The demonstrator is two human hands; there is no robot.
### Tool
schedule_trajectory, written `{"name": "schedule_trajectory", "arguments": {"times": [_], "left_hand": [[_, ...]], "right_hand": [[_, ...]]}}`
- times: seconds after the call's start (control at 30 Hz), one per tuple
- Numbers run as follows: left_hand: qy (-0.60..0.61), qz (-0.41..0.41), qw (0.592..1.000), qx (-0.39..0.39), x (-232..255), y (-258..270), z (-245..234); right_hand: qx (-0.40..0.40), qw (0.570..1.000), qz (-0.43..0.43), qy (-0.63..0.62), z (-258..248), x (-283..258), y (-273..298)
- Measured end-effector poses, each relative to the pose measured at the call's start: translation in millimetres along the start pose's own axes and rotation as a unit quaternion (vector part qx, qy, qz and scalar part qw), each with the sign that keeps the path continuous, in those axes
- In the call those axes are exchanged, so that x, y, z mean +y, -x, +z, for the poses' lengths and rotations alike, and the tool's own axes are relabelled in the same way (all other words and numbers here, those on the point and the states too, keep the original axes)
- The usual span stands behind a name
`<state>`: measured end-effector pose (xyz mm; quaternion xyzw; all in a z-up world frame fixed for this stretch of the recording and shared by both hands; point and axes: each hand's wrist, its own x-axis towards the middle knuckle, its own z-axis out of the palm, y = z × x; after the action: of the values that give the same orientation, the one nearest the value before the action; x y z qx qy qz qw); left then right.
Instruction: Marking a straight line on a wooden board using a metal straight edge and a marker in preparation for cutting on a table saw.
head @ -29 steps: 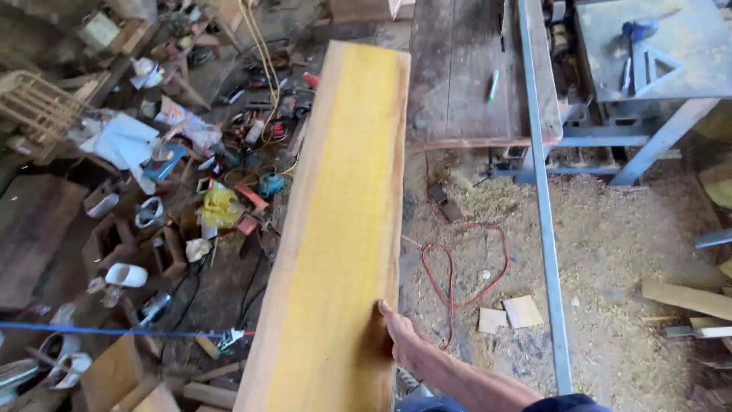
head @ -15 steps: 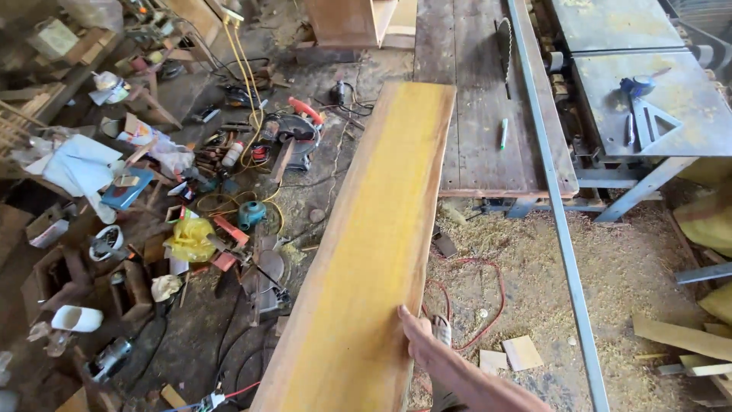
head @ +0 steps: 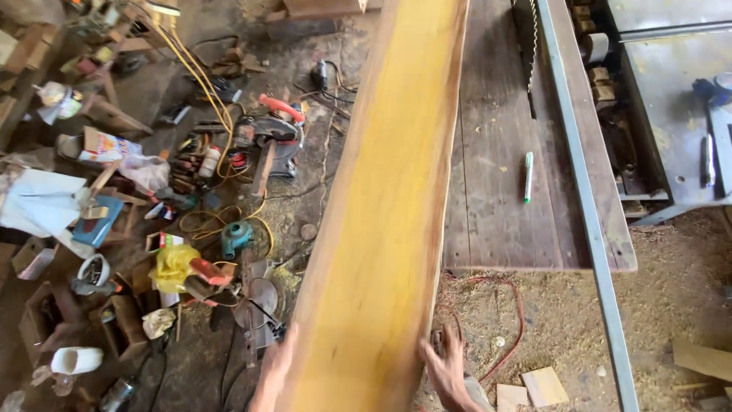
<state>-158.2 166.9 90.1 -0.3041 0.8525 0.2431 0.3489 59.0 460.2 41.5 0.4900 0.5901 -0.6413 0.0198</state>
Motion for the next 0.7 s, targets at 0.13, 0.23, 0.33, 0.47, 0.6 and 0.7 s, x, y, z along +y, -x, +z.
{"name": "schedule_trajectory", "arguments": {"times": [0.13, 0.23, 0.33, 0.47, 0.6, 0.7], "left_hand": [[-0.031, 0.093, 0.995, 0.006, 163, 8, 8], [0.101, 0.227, 0.968, 0.042, 216, -32, 42], [0.124, 0.368, 0.917, 0.088, 218, -2, 38], [-0.115, 0.523, 0.818, 0.21, 101, -18, 19], [-0.023, 0.148, 0.989, -0.003, 23, -77, 41], [-0.008, 0.113, 0.993, 0.04, 58, -52, 29]], "right_hand": [[-0.276, 0.867, 0.272, -0.315, -4, 24, -13], [-0.061, 0.93, 0.311, -0.184, -3, -62, -38], [0.047, 0.87, 0.223, -0.438, -54, -67, -136], [-0.06, 0.916, 0.17, -0.357, -37, -86, -78], [-0.22, 0.944, 0.239, -0.06, 25, -31, -49], [-0.125, 0.947, 0.26, -0.139, 44, -43, -53]]}}
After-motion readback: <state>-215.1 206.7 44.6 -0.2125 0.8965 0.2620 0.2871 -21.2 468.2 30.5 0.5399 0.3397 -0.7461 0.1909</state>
